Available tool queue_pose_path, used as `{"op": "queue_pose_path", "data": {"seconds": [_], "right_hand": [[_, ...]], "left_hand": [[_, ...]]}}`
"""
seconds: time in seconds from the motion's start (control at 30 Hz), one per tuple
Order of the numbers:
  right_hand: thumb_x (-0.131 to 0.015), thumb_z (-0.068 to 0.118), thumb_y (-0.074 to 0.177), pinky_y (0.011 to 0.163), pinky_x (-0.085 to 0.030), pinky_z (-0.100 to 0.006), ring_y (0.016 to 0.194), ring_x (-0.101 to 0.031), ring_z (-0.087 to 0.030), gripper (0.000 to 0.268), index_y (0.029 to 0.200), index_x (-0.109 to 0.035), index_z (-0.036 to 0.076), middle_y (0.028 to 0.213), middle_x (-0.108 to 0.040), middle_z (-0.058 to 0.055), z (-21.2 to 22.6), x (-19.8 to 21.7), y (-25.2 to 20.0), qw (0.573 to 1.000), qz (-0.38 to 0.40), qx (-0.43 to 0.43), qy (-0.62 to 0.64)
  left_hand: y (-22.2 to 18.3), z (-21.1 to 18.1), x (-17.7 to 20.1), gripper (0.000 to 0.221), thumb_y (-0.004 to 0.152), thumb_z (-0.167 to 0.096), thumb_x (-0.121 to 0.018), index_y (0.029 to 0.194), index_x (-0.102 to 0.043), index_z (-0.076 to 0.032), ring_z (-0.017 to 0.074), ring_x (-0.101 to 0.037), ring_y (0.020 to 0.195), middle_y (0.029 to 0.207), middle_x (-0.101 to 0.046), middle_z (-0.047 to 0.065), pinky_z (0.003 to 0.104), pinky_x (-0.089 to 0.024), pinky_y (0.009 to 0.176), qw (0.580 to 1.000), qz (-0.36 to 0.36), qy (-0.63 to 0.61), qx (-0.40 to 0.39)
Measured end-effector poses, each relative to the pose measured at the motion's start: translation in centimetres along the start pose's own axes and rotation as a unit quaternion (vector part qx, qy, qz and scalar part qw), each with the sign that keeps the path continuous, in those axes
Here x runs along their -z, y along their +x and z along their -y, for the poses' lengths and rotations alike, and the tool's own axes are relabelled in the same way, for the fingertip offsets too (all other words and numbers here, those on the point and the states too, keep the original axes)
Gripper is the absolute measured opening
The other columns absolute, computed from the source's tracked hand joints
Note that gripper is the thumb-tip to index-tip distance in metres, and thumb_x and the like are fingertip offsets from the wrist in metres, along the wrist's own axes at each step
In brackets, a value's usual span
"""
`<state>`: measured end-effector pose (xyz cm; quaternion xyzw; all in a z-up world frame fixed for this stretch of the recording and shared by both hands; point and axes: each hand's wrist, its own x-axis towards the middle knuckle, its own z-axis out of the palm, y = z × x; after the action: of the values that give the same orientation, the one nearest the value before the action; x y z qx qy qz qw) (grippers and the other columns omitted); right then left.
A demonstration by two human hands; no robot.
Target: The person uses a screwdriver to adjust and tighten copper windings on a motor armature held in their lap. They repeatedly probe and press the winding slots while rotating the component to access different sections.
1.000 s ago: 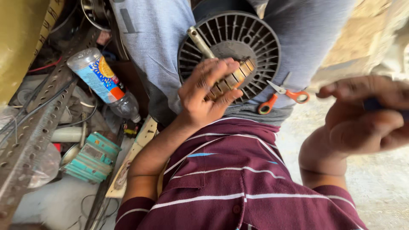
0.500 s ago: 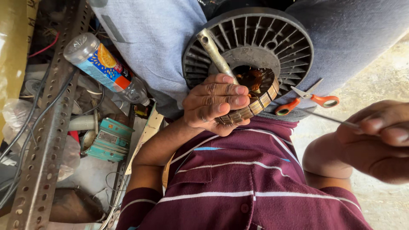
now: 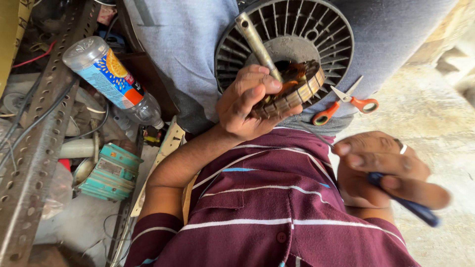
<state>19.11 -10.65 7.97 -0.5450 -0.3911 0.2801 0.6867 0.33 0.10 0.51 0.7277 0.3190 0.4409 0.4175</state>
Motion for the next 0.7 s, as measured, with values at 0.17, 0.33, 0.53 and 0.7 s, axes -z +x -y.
{"op": "queue_pose_path", "data": {"seconds": [0.17, 0.33, 0.53, 0.7], "right_hand": [[-0.068, 0.005, 0.091, 0.062, -0.069, -0.048, 0.074, -0.075, -0.027, 0.032, 0.099, -0.038, 0.01, 0.086, -0.067, -0.013, 2.1, -4.9, 3.3, 0.992, 0.035, 0.117, -0.028], [-0.072, -0.014, 0.089, 0.071, -0.066, -0.045, 0.084, -0.075, -0.036, 0.04, 0.109, -0.048, 0.01, 0.101, -0.071, -0.016, 4.1, -4.6, 2.4, 0.938, 0.196, -0.023, -0.286], [-0.075, 0.009, 0.092, 0.085, -0.065, -0.057, 0.104, -0.071, -0.041, 0.044, 0.127, -0.049, 0.007, 0.109, -0.068, -0.02, 0.8, -0.1, -1.1, 0.908, 0.326, 0.195, -0.176], [-0.073, 0.007, 0.097, 0.087, -0.064, -0.058, 0.107, -0.07, -0.044, 0.044, 0.127, -0.041, 0.004, 0.112, -0.066, -0.021, 2.0, -0.7, -0.3, 0.887, 0.35, 0.208, -0.216]], "left_hand": [[0.1, -0.2, -0.3, 0.092, 0.092, -0.018, -0.094, 0.159, -0.03, -0.016, 0.0219, -0.067, 0.104, 0.115, -0.063, 0.007, 0.04, -0.061, 0.096, 1.0, -0.015, -0.02, 0.006], [0.1, -0.5, -0.3, 0.084, 0.091, -0.018, -0.093, 0.155, -0.037, -0.015, 0.0233, -0.068, 0.103, 0.114, -0.064, 0.007, 0.038, -0.062, 0.095, 0.999, -0.037, -0.023, 0.005], [0.0, -0.6, -0.4, 0.078, 0.091, -0.015, -0.091, 0.152, -0.042, -0.015, 0.0242, -0.066, 0.101, 0.108, -0.062, 0.005, 0.036, -0.061, 0.091, 0.997, -0.06, -0.042, 0.009], [0.4, -0.7, 0.0, 0.075, 0.092, -0.008, -0.091, 0.15, -0.045, -0.014, 0.0237, -0.066, 0.099, 0.106, -0.061, 0.005, 0.037, -0.06, 0.087, 0.997, -0.058, -0.058, 0.001]]}}
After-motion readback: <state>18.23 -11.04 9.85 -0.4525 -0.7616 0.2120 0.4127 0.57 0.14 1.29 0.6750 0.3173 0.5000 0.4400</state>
